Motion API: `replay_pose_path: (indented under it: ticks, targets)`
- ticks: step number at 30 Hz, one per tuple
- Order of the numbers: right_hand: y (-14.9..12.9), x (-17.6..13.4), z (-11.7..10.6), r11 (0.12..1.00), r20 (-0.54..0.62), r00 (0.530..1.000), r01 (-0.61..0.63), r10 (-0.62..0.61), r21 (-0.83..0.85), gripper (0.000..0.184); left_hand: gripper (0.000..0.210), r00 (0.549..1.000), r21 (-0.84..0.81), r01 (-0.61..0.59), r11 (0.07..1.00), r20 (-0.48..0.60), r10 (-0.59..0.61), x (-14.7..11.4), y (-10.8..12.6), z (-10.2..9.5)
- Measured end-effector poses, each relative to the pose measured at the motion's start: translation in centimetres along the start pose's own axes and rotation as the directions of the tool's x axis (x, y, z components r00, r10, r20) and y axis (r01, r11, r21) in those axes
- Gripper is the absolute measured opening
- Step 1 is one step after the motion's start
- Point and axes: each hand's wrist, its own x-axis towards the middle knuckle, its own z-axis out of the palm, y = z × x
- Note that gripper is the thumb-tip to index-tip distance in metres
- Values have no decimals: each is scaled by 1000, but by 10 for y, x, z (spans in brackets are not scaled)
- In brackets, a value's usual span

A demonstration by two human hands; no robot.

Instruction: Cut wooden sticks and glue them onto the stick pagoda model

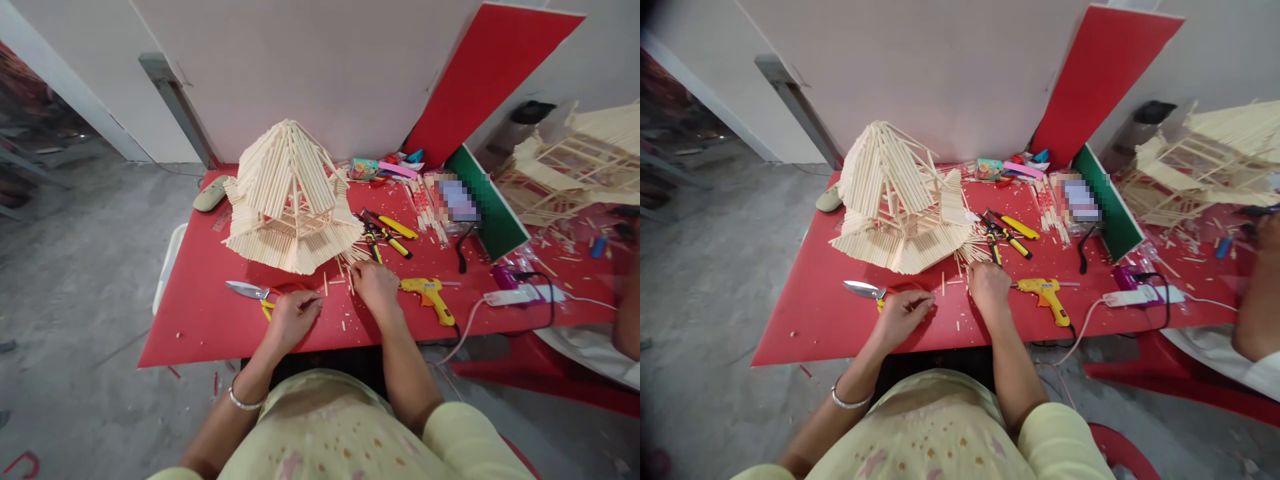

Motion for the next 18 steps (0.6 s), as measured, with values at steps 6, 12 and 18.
replay_pose_path:
  ticks: [6,12,18]
  targets:
    - [-16,25,7,1000,11,1000,10,-10,-1,32,18,1000,5,-8,1000,0,8,-1,-2,-1]
    - [-26,44,21,1000,21,1000,16,-17,19,38,20,999,16,11,1000,-33,-11,-4,-5,-10]
    - [-24,40,21,997,20,1000,16,-17,76,29,19,1000,-10,12,1000,-27,-12,-3,-6,-6]
